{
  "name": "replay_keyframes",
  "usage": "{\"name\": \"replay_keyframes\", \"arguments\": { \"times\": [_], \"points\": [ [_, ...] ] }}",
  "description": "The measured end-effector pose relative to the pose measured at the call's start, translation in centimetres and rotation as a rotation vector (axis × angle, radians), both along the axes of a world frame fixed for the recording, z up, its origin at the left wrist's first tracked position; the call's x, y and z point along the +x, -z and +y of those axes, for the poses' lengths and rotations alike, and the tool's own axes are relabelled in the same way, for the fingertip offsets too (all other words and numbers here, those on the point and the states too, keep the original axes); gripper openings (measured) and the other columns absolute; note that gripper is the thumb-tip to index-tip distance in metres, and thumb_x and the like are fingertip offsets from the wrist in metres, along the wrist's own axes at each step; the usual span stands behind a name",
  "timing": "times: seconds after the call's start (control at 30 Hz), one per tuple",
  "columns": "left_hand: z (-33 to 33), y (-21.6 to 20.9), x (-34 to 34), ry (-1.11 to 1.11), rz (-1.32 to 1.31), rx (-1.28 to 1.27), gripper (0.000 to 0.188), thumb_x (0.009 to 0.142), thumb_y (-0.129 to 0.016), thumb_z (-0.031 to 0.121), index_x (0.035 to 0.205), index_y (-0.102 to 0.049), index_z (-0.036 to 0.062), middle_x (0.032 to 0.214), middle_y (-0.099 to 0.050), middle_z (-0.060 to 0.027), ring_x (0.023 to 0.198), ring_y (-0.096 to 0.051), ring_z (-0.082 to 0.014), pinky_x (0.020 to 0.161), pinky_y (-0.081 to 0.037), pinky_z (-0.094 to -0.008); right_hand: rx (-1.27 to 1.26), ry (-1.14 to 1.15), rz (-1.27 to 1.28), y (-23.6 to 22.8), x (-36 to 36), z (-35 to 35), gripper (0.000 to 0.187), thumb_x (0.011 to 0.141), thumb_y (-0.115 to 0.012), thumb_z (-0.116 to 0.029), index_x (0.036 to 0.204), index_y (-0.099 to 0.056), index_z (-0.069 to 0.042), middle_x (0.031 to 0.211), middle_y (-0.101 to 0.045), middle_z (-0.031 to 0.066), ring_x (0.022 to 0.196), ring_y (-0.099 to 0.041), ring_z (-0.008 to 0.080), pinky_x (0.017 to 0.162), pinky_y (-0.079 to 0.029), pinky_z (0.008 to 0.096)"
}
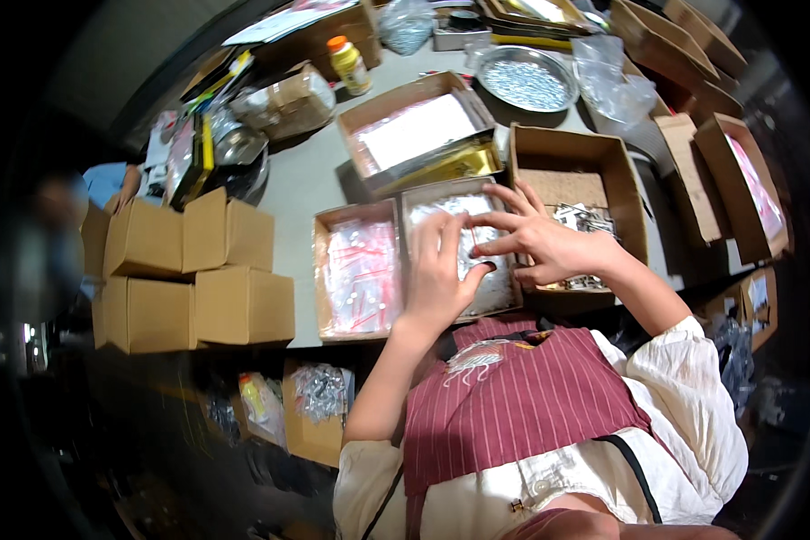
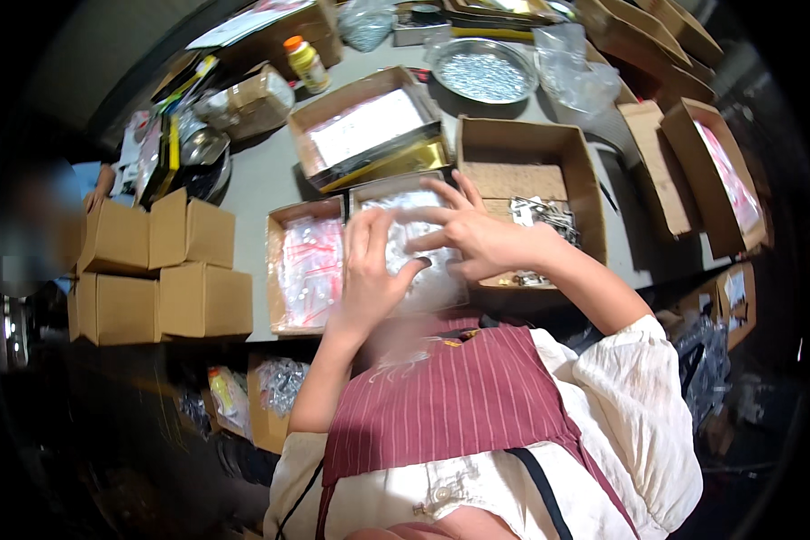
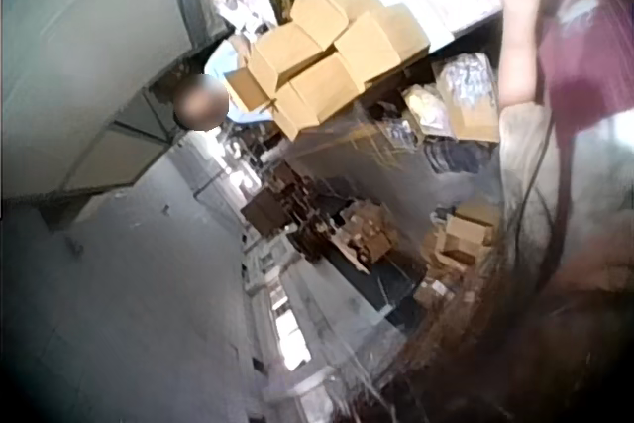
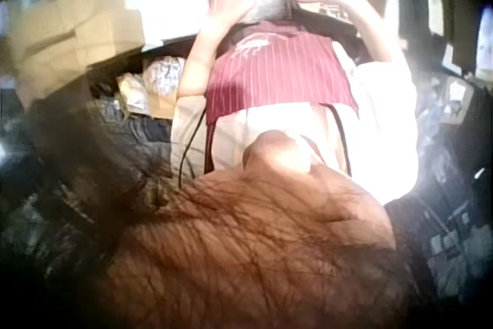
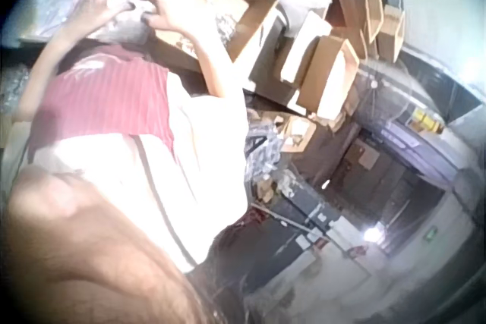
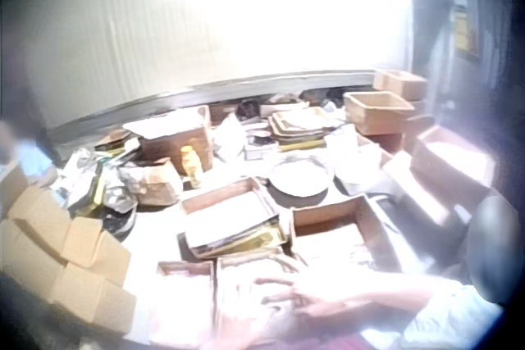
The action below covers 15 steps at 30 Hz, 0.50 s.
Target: The person repeatedly picks small metallic hardware items from a cardboard box and places them into a clear plastic bag. The person then places the filled bag into a larger box containing white packing material. The process is repeated continuously throughout the clip.
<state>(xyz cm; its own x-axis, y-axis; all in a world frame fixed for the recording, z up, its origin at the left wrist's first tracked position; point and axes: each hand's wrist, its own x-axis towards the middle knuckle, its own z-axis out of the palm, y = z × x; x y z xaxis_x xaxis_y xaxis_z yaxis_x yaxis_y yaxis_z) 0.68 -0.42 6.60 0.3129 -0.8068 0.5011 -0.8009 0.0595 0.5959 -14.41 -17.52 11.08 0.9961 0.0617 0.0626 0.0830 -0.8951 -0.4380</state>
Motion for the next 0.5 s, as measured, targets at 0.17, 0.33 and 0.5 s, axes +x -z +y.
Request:
{"name": "replay_keyframes", "arguments": {
  "times": [0.17,0.33,0.5],
  "points": [
    [-3.0,1.7,-0.5,0.054,0.003,0.211,0.026,0.079,-0.072,0.003,0.1,-0.057,0.0022,0.096,-0.066,-0.0171,0.095,-0.06,-0.0399,0.085,-0.046,-0.0502,0.127,-0.083,-0.045,-0.7,-1.6,-1.3,0.055,0.076,-0.069,-0.013,0.132,-0.071,-0.018,0.144,-0.058,0.0129,0.145,-0.043,0.0378,0.125,-0.013,0.0665],
    [-4.0,2.3,-2.0,0.056,0.252,0.299,0.027,0.085,-0.08,0.013,0.102,-0.063,0.001,0.091,-0.071,-0.0152,0.089,-0.07,-0.034,0.08,-0.053,-0.0428,0.041,0.413,-0.072,1.6,-5.0,-7.4,0.03,0.082,-0.078,-0.018,0.109,-0.07,-0.006,0.107,-0.067,0.0148,0.103,-0.066,0.0364,0.094,-0.049,0.0468],
    [-3.7,4.1,-2.1,0.058,0.394,0.312,0.029,0.086,-0.08,0.014,0.106,-0.064,0.0,0.096,-0.074,-0.0139,0.094,-0.072,-0.027,0.085,-0.055,-0.0376,-0.335,0.525,0.393,9.1,-9.6,-9.5,0.066,0.077,-0.085,-0.049,0.112,-0.06,0.0,0.103,-0.069,0.0208,0.099,-0.068,0.0421,0.091,-0.051,0.048]
  ]
}}
